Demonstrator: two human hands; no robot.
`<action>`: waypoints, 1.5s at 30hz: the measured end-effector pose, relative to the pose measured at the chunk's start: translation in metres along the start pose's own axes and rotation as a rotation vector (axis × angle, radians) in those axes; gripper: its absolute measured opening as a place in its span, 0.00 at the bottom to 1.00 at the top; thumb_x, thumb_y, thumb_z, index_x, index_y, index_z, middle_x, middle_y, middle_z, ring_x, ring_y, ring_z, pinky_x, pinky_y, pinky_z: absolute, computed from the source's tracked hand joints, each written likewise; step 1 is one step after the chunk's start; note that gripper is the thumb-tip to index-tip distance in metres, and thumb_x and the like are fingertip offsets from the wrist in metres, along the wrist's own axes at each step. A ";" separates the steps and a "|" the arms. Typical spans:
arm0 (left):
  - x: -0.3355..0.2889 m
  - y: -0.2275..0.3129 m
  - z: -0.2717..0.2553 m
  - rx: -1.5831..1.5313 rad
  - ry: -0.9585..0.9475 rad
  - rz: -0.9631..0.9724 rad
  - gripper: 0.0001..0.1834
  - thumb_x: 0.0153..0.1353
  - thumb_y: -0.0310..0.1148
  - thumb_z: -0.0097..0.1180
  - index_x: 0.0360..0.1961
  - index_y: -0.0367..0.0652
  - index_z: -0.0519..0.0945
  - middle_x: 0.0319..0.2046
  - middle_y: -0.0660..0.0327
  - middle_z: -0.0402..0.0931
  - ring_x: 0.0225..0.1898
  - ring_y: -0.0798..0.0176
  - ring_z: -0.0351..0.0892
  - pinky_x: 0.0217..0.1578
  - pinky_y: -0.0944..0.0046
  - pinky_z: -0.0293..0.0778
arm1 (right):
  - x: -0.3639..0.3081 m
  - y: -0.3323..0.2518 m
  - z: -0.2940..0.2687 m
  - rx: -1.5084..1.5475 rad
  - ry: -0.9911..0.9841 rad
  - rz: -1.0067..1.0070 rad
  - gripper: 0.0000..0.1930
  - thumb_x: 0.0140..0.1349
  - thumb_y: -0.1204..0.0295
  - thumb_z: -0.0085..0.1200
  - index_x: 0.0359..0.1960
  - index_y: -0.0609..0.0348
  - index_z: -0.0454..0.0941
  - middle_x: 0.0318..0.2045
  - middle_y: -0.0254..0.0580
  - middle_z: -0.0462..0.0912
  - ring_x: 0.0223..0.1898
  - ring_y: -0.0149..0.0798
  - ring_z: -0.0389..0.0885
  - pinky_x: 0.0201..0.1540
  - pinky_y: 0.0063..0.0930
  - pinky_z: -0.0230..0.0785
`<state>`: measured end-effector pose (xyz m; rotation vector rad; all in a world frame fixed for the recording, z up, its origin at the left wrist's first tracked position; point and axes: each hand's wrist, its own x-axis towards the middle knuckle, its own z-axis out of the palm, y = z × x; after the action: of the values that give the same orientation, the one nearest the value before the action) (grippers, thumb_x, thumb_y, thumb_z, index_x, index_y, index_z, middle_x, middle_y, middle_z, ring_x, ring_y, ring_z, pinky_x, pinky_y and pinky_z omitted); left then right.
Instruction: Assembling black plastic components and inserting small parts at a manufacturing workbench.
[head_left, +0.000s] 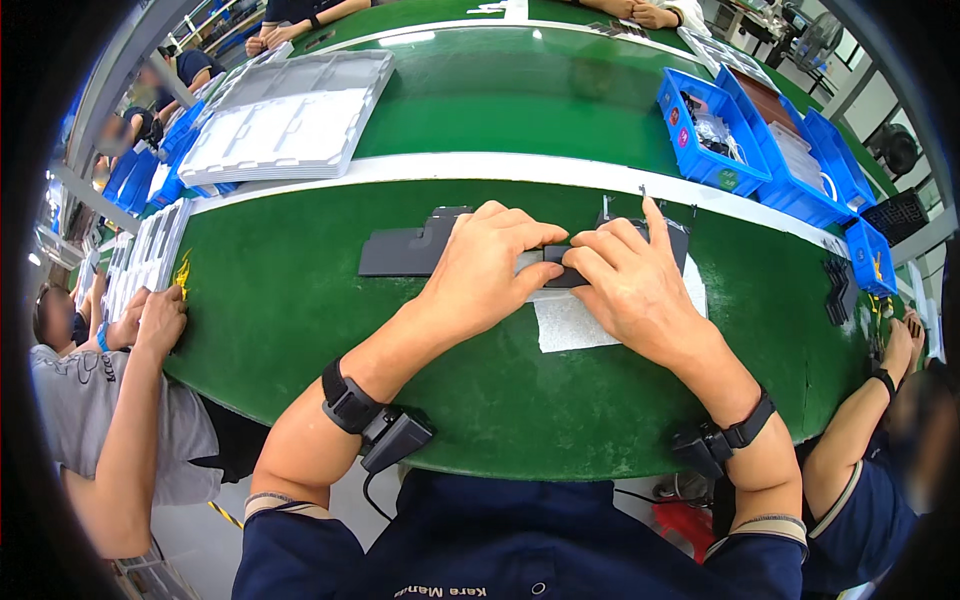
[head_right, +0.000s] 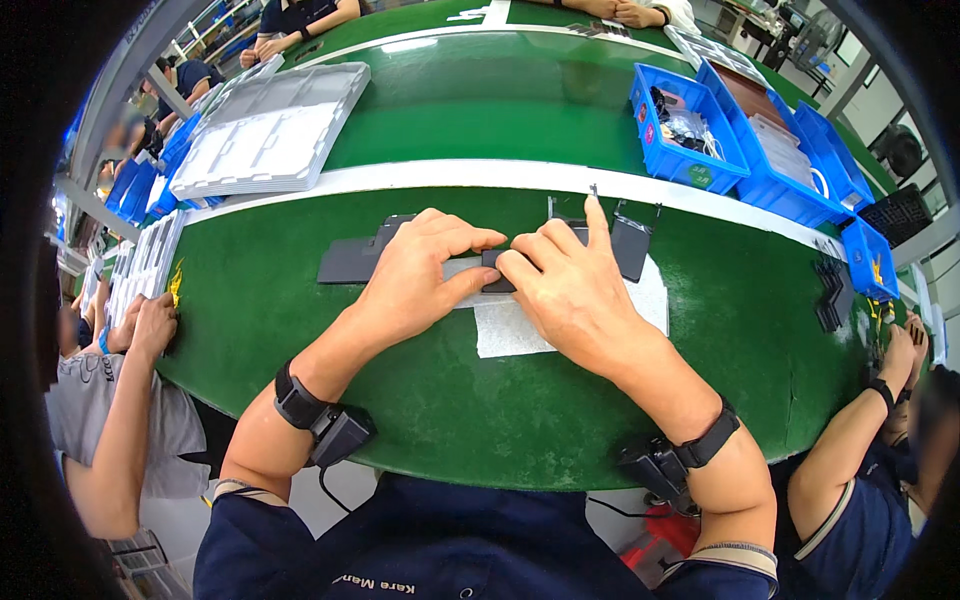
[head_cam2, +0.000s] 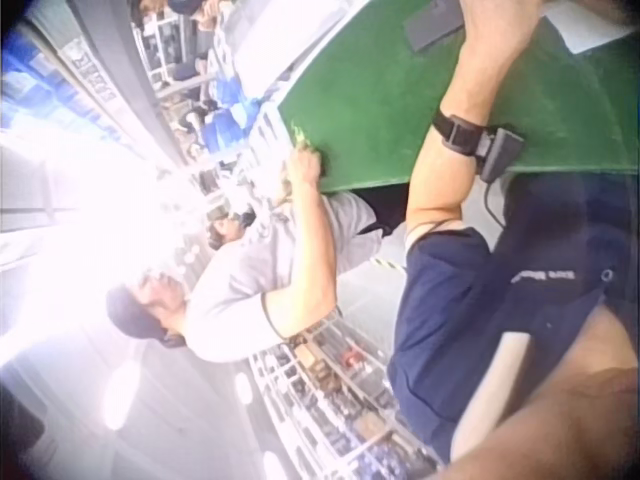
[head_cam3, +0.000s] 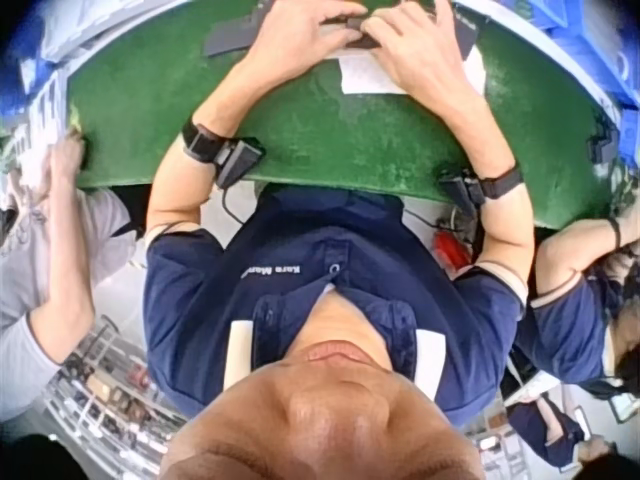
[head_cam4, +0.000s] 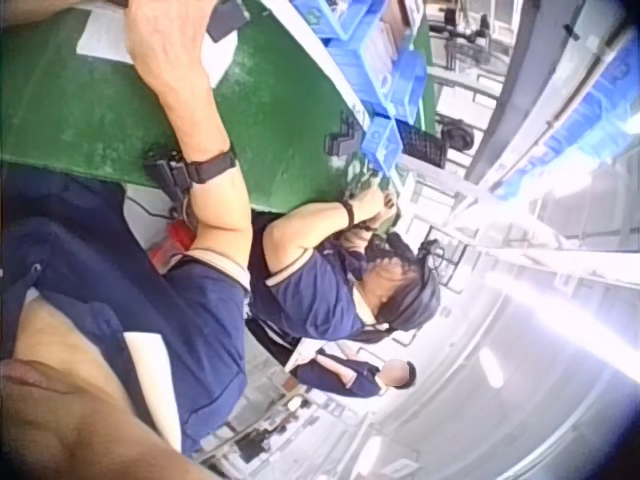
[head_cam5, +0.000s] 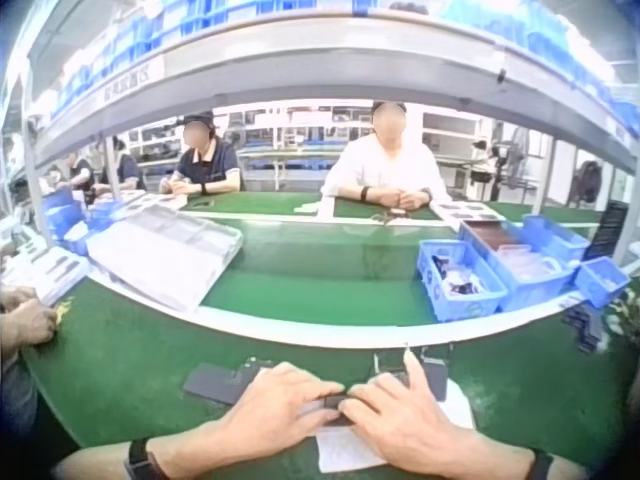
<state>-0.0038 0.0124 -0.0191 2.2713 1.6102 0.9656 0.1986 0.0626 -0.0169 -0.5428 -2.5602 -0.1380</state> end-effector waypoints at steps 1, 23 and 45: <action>0.001 0.002 0.001 -0.006 -0.021 -0.020 0.19 0.52 0.32 0.68 0.46 0.43 0.83 0.39 0.60 0.82 0.45 0.55 0.75 0.48 0.57 0.71 | 0.000 0.001 0.000 -0.011 0.010 -0.001 0.12 0.50 0.73 0.64 0.36 0.54 0.78 0.36 0.34 0.79 0.44 0.40 0.75 0.63 0.69 0.53; -0.003 -0.007 -0.028 -0.232 -0.047 -0.087 0.11 0.55 0.29 0.66 0.40 0.39 0.85 0.36 0.58 0.82 0.37 0.62 0.80 0.39 0.64 0.74 | 0.001 -0.001 -0.006 0.949 0.187 0.752 0.08 0.61 0.77 0.61 0.40 0.68 0.82 0.23 0.29 0.80 0.22 0.19 0.73 0.24 0.16 0.65; 0.001 0.013 -0.017 -0.549 -0.030 -0.319 0.08 0.57 0.29 0.64 0.37 0.38 0.86 0.26 0.66 0.80 0.25 0.76 0.73 0.27 0.72 0.69 | 0.002 -0.005 -0.011 0.975 0.096 0.526 0.07 0.58 0.81 0.59 0.38 0.69 0.81 0.28 0.39 0.82 0.27 0.28 0.82 0.28 0.23 0.74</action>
<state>-0.0038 0.0045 0.0009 1.6043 1.4121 1.1095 0.1998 0.0570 -0.0064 -0.7298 -1.9625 1.1530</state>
